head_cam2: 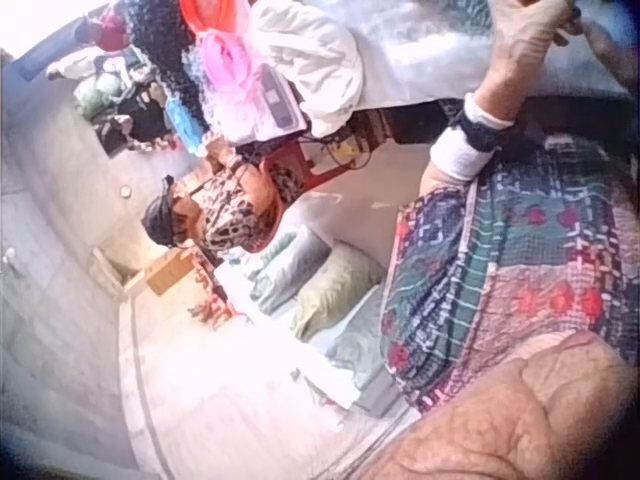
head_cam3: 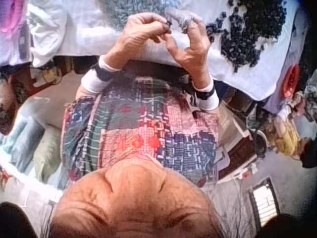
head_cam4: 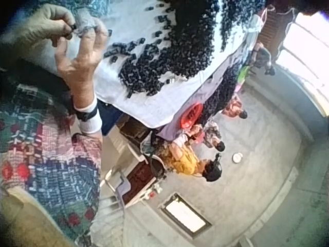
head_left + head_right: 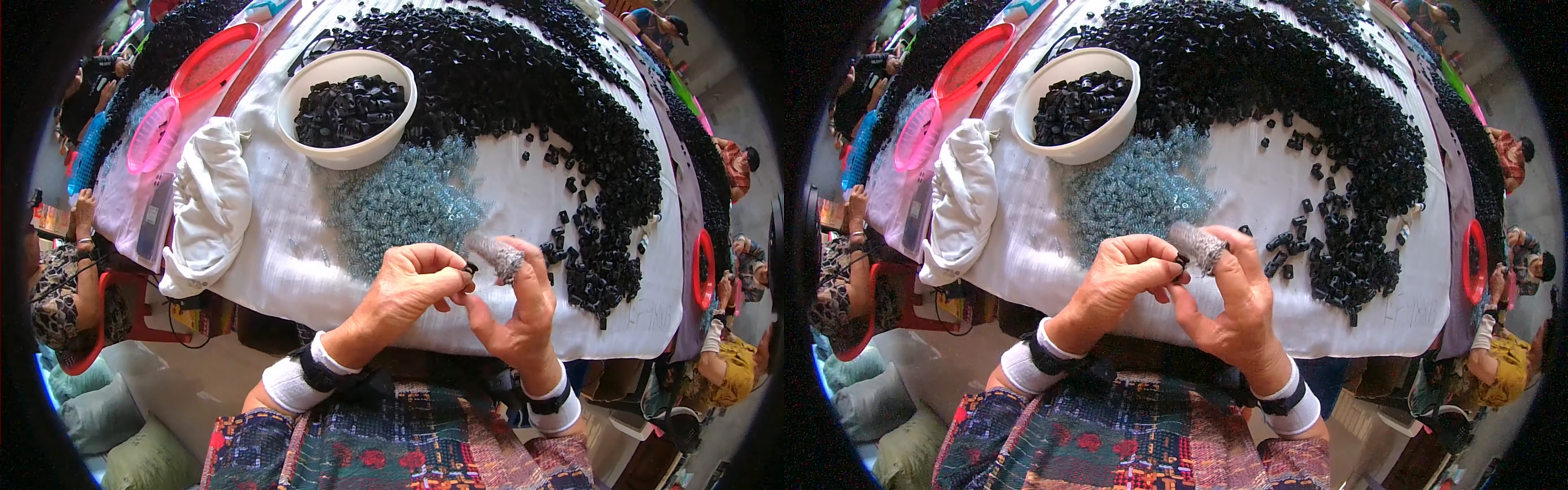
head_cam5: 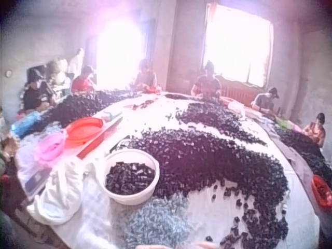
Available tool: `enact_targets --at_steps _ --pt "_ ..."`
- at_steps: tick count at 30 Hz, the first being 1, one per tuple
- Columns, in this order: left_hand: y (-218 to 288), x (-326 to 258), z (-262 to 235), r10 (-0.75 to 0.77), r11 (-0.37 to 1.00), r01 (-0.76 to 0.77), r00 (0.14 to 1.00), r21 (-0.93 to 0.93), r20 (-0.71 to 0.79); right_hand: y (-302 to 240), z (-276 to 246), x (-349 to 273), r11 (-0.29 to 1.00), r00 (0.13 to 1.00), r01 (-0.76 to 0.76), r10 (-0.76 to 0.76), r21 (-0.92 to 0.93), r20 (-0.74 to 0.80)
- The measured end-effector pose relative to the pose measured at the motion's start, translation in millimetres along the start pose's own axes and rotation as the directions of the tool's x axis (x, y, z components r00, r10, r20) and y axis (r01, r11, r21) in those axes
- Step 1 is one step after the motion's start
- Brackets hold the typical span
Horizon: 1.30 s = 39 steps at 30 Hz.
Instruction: Sorting and inspecting small black plastic components at a group work table.
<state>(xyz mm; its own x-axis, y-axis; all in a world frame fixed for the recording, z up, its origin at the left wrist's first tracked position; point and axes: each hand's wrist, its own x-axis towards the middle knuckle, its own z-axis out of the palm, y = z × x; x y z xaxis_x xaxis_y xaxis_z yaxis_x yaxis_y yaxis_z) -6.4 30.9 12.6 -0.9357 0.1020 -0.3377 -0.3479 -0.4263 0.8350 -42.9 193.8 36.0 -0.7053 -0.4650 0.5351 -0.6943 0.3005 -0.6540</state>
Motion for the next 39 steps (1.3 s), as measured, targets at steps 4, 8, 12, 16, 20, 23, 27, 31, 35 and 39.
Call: enact_targets --at_steps 4,8,12,16,20,23,27,31,35,39 --pt "4 -1 4 -0.007 0.996 0.007 1.0 -0.083 0.007 2 3 0 0.996 0.995 -0.013 0.021 -0.086 0.095" --pt "2 0 1 0.014 0.999 -0.013 0.999 -0.05 0.034 4 12 -7 0.994 0.997 0.032 -0.025 -0.1 0.077" --pt "2 -3 2 0.022 0.999 -0.02 0.998 -0.036 0.053 2 12 -9 0.992 0.997 0.053 -0.045 -0.118 0.064" --pt "-2 -4 0 0.027 1.0 -0.027 0.999 -0.003 0.048 0 12 -9 0.98 0.995 0.098 -0.091 -0.171 0.047" --pt "-2 -3 -1 0.03 1.0 -0.03 0.999 -0.002 0.041 1 11 -7 0.97 0.991 0.128 -0.118 -0.206 0.064" --pt "-4 -2 -1 0.044 0.999 -0.043 0.998 -0.016 0.034 3 13 -5 0.962 0.986 0.162 -0.152 -0.22 0.062" --pt "-5 -2 -6 0.026 1.0 -0.025 0.999 -0.009 0.045 7 16 -9 0.963 0.982 0.187 -0.178 -0.195 0.06" --pt "2 -4 -5 -0.022 0.995 0.016 0.998 0.1 0.052 8 16 -10 0.969 0.987 0.162 -0.16 -0.185 0.024" --pt "8 -4 -2 -0.034 0.988 0.024 0.997 0.15 0.064 8 6 -9 0.961 0.992 0.119 -0.126 -0.248 -0.012" --pt "3 -4 -10 -0.032 0.977 -0.002 0.988 0.215 0.151 9 14 -11 0.96 0.983 0.185 -0.181 -0.211 0.038"
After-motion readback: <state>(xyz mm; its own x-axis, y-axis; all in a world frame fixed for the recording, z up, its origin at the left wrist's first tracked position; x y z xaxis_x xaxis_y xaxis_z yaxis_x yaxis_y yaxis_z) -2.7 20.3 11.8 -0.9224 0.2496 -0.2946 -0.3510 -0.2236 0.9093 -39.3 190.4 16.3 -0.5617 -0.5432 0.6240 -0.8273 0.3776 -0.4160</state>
